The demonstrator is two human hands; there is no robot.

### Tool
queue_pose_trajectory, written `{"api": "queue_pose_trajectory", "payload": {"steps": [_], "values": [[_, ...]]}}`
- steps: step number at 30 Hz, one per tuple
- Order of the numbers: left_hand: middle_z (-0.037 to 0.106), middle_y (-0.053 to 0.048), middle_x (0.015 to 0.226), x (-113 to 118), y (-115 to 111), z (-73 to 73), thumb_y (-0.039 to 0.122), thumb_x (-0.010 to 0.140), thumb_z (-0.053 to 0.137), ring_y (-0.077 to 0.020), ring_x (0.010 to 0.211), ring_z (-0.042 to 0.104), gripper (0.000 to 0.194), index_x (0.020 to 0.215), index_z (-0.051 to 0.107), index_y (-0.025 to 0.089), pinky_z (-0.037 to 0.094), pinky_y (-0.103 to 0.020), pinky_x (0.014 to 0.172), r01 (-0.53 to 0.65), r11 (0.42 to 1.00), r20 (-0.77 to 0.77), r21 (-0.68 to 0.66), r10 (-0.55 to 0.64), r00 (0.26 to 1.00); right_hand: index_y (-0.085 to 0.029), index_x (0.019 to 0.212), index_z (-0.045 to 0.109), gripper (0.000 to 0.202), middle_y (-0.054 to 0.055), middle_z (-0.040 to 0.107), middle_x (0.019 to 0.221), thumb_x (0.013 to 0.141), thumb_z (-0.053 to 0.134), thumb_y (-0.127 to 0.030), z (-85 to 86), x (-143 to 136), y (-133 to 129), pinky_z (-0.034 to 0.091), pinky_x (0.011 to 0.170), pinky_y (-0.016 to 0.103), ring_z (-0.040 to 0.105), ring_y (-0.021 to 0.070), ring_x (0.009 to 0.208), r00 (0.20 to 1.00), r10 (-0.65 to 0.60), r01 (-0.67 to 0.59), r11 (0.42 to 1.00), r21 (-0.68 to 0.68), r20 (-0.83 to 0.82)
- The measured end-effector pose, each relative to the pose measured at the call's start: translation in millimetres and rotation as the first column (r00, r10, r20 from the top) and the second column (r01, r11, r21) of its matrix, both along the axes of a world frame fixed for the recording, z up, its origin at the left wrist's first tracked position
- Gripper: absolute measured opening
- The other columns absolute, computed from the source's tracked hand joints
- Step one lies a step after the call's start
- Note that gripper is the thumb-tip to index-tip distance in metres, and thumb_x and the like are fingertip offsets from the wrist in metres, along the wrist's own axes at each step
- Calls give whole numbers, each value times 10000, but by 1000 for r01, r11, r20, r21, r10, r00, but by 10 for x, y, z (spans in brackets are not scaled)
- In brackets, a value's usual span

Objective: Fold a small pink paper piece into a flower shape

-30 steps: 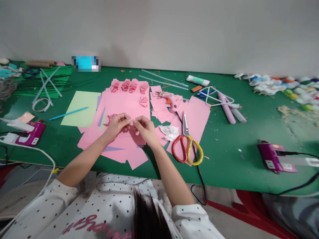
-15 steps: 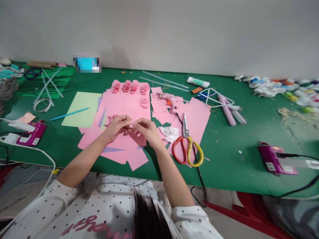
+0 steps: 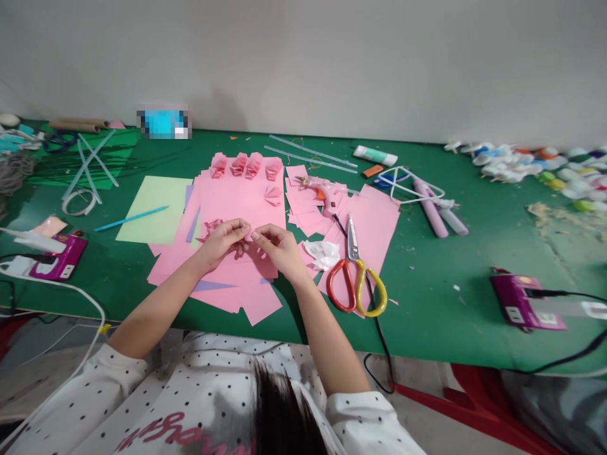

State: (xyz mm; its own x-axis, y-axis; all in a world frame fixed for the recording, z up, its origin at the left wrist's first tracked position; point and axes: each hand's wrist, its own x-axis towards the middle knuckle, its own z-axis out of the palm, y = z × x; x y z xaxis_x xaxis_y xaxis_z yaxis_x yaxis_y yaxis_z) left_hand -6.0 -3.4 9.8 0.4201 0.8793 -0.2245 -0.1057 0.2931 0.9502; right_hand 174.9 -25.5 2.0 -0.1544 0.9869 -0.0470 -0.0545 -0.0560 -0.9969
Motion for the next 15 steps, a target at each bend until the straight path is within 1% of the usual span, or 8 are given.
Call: {"api": "queue_pose_trajectory", "payload": {"steps": [4,8,12,15], "values": [[593,13,646,-8,9,-15,503,844,804,-81,514,551,377,858,628,169,403,-185,430,-2,1000,28,-10,3,1000,-199,839,720,387,-12,685,714,803,817,-573,0,-23,-10,518,551,256,610,118,581,1000,-29,29,999,20,4],[588,12,695,-20,2,22,482,809,835,-76,561,562,376,853,640,162,402,-178,455,33,996,82,-84,-26,996,-215,869,717,365,1,709,769,801,826,-557,15,-45,-31,535,542,266,630,130,602,998,-58,59,998,37,-23],[589,16,708,-22,-9,54,453,813,835,-67,587,548,358,825,637,156,428,-180,514,76,990,149,-122,-58,987,-234,904,749,321,27,752,844,801,834,-526,34,-56,-41,570,620,297,677,163,714,996,-88,91,990,104,-33],[586,13,720,-21,-10,47,447,834,823,-61,606,545,354,797,640,147,446,-182,560,93,987,189,-130,-67,980,-263,981,777,316,12,738,841,787,848,-503,34,-58,-38,577,646,313,675,163,715,994,-92,98,988,119,-54]]}}
